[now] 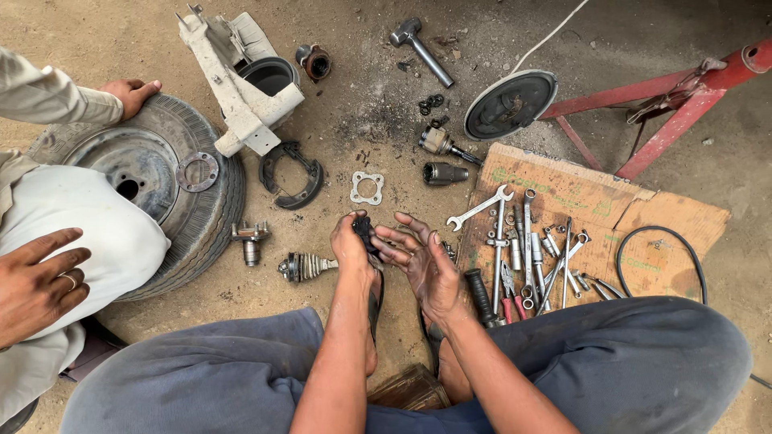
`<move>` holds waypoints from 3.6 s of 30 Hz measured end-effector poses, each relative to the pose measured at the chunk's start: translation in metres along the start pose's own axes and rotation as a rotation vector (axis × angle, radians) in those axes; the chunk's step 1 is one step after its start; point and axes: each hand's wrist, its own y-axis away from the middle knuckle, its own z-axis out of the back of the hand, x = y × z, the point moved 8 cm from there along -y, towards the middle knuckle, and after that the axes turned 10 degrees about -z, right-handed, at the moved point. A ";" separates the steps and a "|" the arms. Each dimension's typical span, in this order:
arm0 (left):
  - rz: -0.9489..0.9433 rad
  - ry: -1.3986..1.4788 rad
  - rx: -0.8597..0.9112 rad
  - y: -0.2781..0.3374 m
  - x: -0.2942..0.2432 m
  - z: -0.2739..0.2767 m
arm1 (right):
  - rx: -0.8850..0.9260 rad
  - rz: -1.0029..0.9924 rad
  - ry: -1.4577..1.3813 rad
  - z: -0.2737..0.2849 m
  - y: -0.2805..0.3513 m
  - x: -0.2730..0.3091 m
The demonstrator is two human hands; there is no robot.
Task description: The person disassembles a driveshaft, removes a retaining clip with pliers, cleans the internal components with a rag, and reassembles the part. They handle the driveshaft, pliers, and a rag throughout the process.
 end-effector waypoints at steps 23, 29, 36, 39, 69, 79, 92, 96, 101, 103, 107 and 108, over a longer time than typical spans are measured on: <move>-0.482 -0.502 0.400 0.036 0.020 -0.061 | -0.386 -0.540 -0.161 0.076 -0.025 -0.104; 0.068 0.018 0.036 -0.022 0.049 0.008 | -0.447 -0.664 0.259 0.107 -0.031 -0.127; -0.170 -0.180 -0.055 -0.032 -0.010 0.015 | -0.466 -0.602 0.584 0.070 -0.026 -0.082; -0.058 -0.331 0.034 -0.004 0.003 -0.015 | -0.527 -0.502 0.597 0.079 -0.025 -0.060; -0.528 -0.077 0.551 0.100 -0.015 -0.107 | -0.605 -0.348 -0.094 0.119 0.003 -0.004; -0.485 -0.166 0.643 0.134 0.020 -0.104 | -0.834 -0.191 0.038 0.165 0.008 -0.012; 0.173 -0.571 0.565 0.063 0.102 -0.028 | -0.349 0.036 -0.223 0.072 0.004 -0.006; 0.034 -0.298 0.885 0.035 0.074 -0.027 | -0.143 -0.064 -0.490 0.033 0.012 0.011; -0.425 -0.885 -0.095 -0.027 -0.005 0.044 | -0.162 0.127 -0.399 0.013 0.028 0.099; -0.417 -1.022 -0.136 -0.024 -0.012 0.056 | -0.394 0.277 -0.408 0.036 0.044 0.132; -0.477 -1.373 0.124 -0.015 0.000 0.040 | -0.438 0.324 -0.353 0.052 0.065 0.173; -0.545 -1.511 0.221 -0.010 0.006 0.033 | -0.453 0.337 -0.328 0.053 0.074 0.179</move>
